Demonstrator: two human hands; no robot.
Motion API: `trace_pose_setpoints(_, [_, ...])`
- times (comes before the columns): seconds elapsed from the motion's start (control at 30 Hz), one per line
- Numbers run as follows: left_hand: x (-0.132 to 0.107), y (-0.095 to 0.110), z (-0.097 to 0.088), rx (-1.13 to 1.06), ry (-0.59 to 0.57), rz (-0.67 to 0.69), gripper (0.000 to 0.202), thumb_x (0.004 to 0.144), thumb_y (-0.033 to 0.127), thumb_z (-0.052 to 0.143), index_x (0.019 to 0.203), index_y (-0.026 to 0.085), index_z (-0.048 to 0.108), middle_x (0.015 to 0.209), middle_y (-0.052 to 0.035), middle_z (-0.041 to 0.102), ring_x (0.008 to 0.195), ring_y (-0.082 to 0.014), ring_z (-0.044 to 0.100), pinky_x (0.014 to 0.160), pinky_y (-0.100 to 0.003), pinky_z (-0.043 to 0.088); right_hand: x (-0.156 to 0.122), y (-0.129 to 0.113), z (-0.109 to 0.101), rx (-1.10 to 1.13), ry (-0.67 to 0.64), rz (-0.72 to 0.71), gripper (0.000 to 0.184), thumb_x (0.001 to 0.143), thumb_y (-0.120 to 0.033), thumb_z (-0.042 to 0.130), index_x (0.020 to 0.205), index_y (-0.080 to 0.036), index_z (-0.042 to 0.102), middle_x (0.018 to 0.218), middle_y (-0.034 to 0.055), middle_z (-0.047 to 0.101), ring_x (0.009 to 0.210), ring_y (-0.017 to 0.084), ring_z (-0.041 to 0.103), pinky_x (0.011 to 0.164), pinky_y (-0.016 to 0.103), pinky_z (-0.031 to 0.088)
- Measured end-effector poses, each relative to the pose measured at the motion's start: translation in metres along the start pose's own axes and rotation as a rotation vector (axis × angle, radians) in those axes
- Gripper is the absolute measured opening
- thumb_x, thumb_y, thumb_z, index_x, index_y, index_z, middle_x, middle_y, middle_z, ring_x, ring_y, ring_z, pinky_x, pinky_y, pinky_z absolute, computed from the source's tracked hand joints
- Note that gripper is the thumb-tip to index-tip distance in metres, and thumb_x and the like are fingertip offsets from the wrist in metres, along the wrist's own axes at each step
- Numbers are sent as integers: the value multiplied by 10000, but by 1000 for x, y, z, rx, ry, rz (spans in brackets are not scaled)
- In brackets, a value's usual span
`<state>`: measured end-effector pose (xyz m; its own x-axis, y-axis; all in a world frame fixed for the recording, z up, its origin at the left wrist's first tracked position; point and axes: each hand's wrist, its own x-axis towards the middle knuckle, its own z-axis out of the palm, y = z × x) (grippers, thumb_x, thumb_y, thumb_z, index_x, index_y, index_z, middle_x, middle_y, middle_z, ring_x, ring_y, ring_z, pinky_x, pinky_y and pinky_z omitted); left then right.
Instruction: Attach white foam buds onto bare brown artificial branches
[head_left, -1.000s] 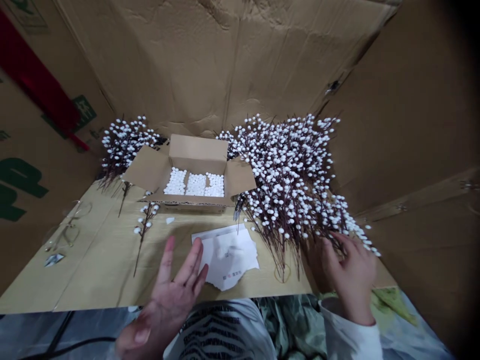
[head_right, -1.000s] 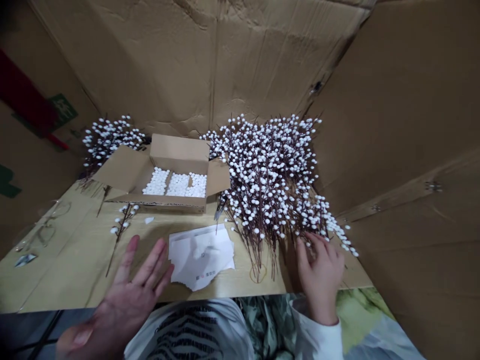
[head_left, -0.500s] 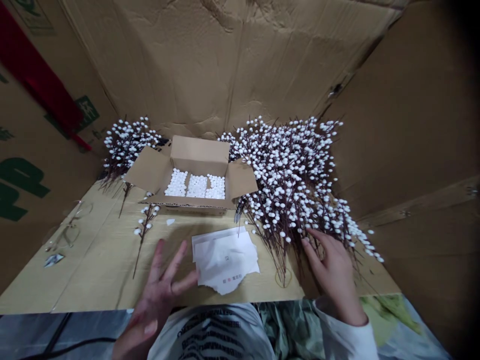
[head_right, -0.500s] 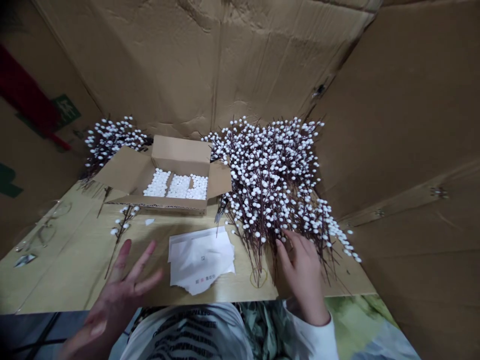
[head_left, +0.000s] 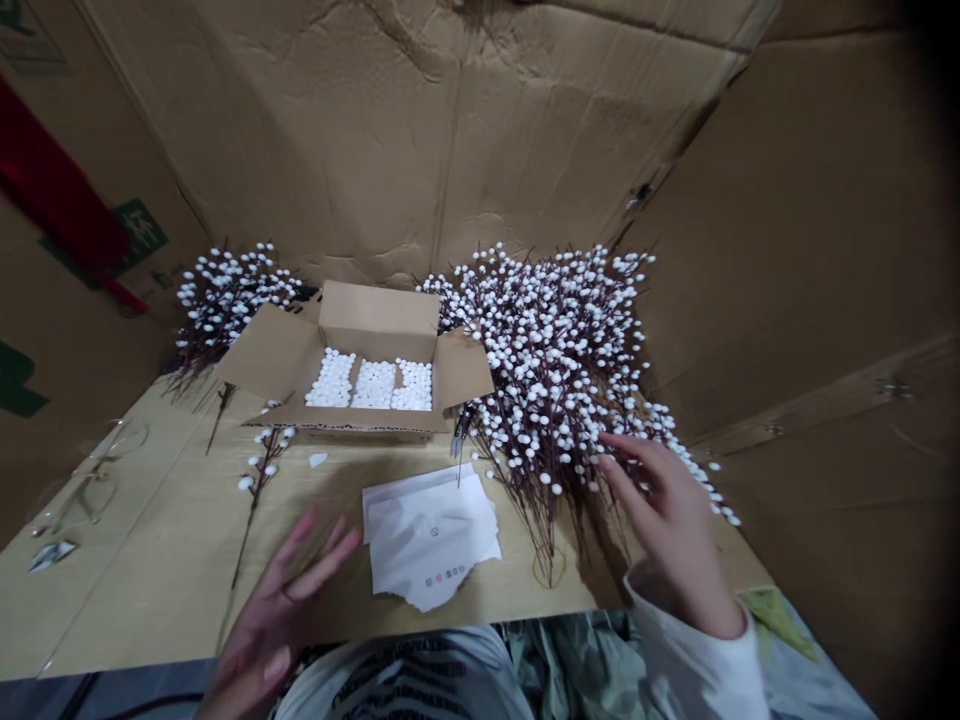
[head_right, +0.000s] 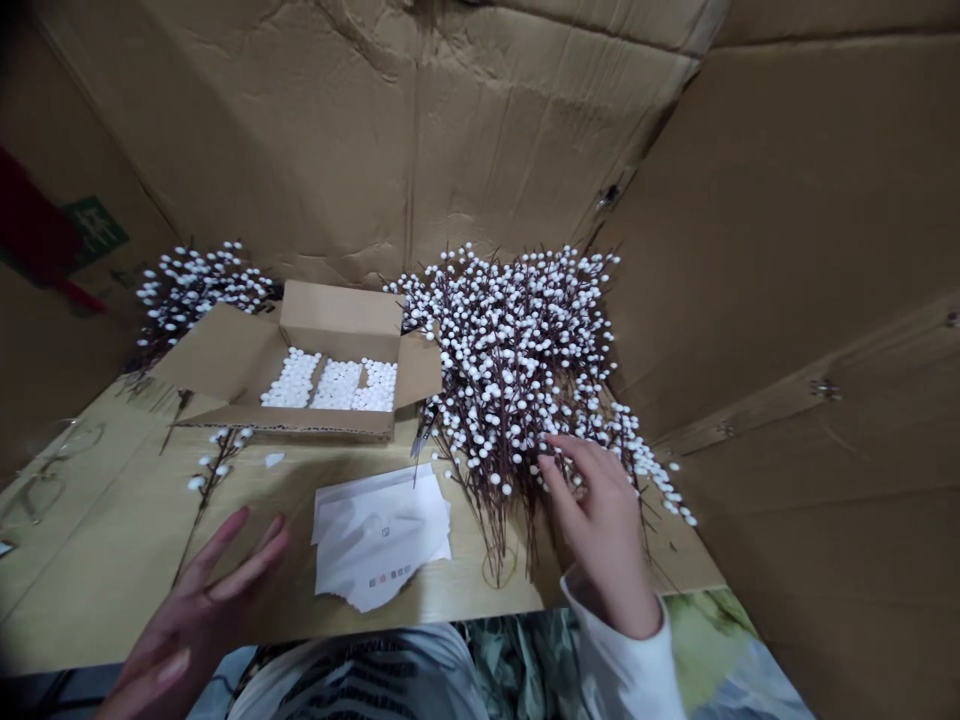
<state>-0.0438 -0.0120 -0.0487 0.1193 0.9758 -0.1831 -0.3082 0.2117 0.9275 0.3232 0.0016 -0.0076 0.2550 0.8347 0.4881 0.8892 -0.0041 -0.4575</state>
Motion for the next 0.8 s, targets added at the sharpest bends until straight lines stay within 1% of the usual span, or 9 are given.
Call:
trace_pose_setpoints(0.1, [9, -2, -3, 184, 99, 9, 547, 720, 490, 698, 1221, 290, 613, 1155, -75, 720, 1273, -361, 491, 1147, -531, 190, 23, 17, -20, 7, -101, 73, 384, 838, -528, 533, 994, -208, 675, 1006, 104, 721, 873, 267, 663, 792, 416, 500])
trace_pose_setpoints(0.17, [15, -3, -6, 339, 167, 5, 394, 744, 458, 689, 1085, 261, 685, 1094, -69, 743, 1195, -343, 563, 1114, -492, 288, 40, 28, -25, -6, -171, 94, 429, 821, -574, 517, 982, -211, 680, 1015, 103, 726, 871, 276, 670, 781, 423, 503])
trace_pose_setpoints(0.3, [20, -6, -8, 438, 191, 3, 277, 755, 449, 679, 925, 236, 721, 969, -56, 772, 1015, -301, 666, 939, -398, 484, 68, 43, -17, -51, -260, 61, 484, 807, -614, 485, 949, -196, 685, 948, 105, 739, 814, 276, 679, 745, 425, 507])
trace_pose_setpoints(0.43, [19, -12, -6, 397, 266, 31, 247, 755, 433, 681, 898, 235, 718, 875, -37, 778, 905, -267, 694, 863, -349, 518, 82, 45, -4, -90, -266, 14, 483, 819, -591, 473, 939, -174, 686, 919, 115, 741, 800, 275, 682, 734, 419, 507])
trace_pose_setpoints(0.5, [18, -14, -7, 391, 289, 46, 231, 755, 429, 683, 877, 236, 719, 853, -32, 776, 886, -259, 696, 854, -337, 523, 83, 41, 0, -112, -252, -12, 479, 837, -573, 457, 951, -165, 681, 924, 122, 737, 802, 274, 679, 742, 418, 504])
trace_pose_setpoints(0.57, [19, -15, -10, 413, 248, 30, 227, 754, 428, 689, 862, 232, 723, 870, -38, 776, 885, -259, 699, 834, -328, 534, 80, 33, 4, -122, -220, -49, 482, 855, -562, 440, 988, -158, 666, 951, 129, 728, 819, 272, 674, 756, 413, 500])
trace_pose_setpoints(0.63, [22, -17, -15, 430, 214, 11, 249, 756, 428, 691, 904, 230, 720, 904, -45, 776, 908, -260, 699, 834, -323, 538, 72, 23, 6, -132, -174, -78, 487, 873, -555, 425, 1054, -156, 637, 965, 129, 713, 829, 265, 664, 753, 398, 495])
trace_pose_setpoints(0.73, [27, -20, -19, 412, 236, 13, 338, 735, 451, 704, 986, 224, 695, 898, -52, 776, 908, -265, 701, 837, -329, 539, 52, 8, 9, -161, -130, -41, 496, 892, -548, 411, 1155, -160, 573, 920, 114, 683, 762, 245, 643, 685, 362, 482])
trace_pose_setpoints(0.8, [28, -22, -17, 399, 233, 9, 369, 714, 470, 716, 979, 215, 693, 897, -61, 775, 909, -273, 701, 832, -335, 542, 35, 2, 10, -174, -126, 13, 503, 891, -551, 414, 1187, -161, 535, 899, 106, 668, 721, 237, 632, 657, 349, 474])
